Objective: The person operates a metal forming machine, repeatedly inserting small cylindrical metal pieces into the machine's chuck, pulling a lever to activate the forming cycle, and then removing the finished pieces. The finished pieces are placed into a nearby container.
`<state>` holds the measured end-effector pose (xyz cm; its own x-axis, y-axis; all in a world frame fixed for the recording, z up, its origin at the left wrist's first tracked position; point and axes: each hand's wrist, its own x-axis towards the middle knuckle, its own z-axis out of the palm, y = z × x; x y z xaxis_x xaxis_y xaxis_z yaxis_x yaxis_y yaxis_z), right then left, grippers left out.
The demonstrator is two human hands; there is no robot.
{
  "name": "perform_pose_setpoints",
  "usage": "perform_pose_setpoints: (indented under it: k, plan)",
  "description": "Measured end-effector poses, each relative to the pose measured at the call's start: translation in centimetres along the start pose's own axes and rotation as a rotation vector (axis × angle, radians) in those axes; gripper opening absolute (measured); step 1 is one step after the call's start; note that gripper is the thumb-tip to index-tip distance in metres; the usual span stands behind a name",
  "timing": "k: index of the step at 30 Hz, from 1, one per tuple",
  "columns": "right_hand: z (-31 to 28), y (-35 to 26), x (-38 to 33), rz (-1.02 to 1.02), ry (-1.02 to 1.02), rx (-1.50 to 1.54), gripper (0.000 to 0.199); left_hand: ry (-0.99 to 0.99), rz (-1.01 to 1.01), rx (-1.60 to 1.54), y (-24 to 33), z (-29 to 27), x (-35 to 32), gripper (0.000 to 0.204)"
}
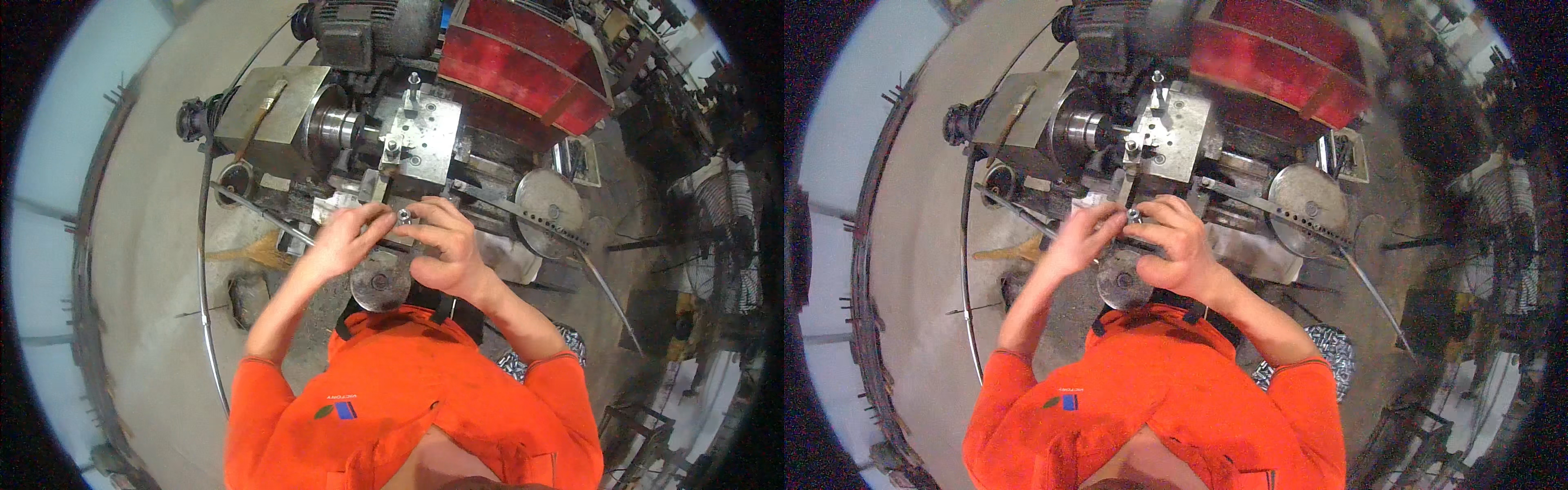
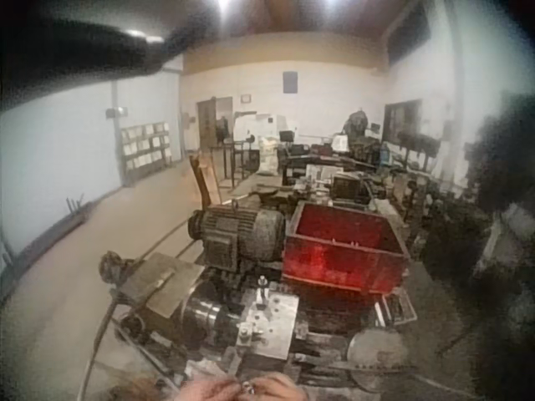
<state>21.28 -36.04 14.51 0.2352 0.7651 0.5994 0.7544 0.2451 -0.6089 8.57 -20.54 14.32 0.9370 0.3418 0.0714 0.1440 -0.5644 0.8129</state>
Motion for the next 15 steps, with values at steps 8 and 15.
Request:
perform_pose_setpoints:
  k: [8, 15]
  plan:
    - [-1.3, 0.2, 0.8, -0.005, 0.005, 0.001, 0.040, -0.039, 0.045, 0.666, 2.4, -7.6, -2.3, 0.039]
    - [-4.0, 2.2, 2.2, -0.016, -0.004, -0.108, 0.039, -0.087, -0.146, 0.691, 0.5, -8.9, -4.4, 0.039]
